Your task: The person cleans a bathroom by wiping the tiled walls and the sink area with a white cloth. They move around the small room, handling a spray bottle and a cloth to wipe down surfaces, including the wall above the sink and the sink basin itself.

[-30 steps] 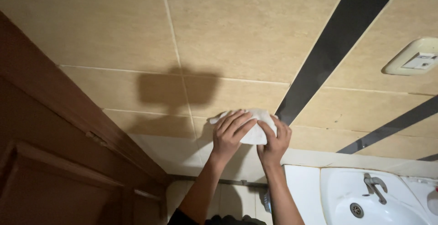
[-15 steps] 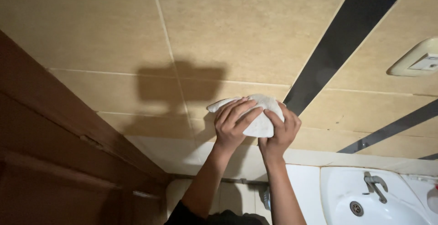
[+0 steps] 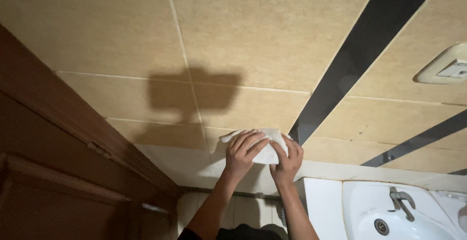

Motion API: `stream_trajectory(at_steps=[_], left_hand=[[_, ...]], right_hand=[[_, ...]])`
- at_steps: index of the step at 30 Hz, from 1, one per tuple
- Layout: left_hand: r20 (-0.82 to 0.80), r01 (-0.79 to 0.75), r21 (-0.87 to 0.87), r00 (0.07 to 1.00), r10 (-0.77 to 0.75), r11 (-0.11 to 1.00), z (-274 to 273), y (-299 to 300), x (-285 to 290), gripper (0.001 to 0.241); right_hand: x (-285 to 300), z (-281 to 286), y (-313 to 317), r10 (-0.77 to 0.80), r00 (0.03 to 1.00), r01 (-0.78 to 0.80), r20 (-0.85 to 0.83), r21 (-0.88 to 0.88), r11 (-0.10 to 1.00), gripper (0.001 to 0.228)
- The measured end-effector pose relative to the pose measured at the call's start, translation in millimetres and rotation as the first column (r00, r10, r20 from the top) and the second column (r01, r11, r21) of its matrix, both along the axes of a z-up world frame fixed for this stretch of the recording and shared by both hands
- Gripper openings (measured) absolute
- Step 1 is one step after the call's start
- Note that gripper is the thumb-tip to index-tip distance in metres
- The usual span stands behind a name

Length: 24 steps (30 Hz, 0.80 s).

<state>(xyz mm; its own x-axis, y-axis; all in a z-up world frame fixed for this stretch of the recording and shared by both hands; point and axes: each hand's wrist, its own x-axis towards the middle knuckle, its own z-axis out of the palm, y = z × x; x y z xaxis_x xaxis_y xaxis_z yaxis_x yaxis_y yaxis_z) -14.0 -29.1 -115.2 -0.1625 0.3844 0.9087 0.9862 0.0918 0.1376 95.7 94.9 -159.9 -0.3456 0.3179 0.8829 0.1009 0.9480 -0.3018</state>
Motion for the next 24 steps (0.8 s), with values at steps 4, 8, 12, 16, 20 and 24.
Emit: stream_trajectory(at_steps=[4,8,12,16,20,24], left_hand=[[-0.04,-0.017,0.033,0.999,0.018,0.999,38.8,1.2,-1.0,0.03],[-0.132,0.007,0.151,0.991,0.013,0.988,99.9,6.5,-1.7,0.029],[-0.183,0.016,0.256,0.982,0.033,0.966,143.0,8.3,-2.0,0.027],[-0.131,0.001,0.266,0.991,0.035,0.964,115.3,15.3,-3.7,0.025],[-0.073,-0.01,0.207,0.997,0.025,0.978,80.6,8.0,-3.0,0.027],[-0.048,-0.013,0.136,0.999,0.02,0.991,38.2,4.5,-9.1,0.029]], right_hand=[[0.0,52.4,-1.4,-0.001,1.0,0.002,-0.028,0.028,1.0,0.051],[4.0,121.1,-2.2,-0.006,0.992,0.019,-0.122,0.106,0.994,0.045],[0.2,174.3,-12.3,-0.015,0.983,0.039,-0.184,0.128,0.991,0.036],[-4.1,159.7,-15.6,0.031,0.982,-0.015,-0.185,0.09,0.996,0.032],[-7.1,106.1,-15.5,-0.004,0.99,0.008,-0.138,0.03,1.0,0.039],[-12.5,56.5,-14.9,-0.017,0.993,0.017,-0.118,-0.005,1.0,0.037]])
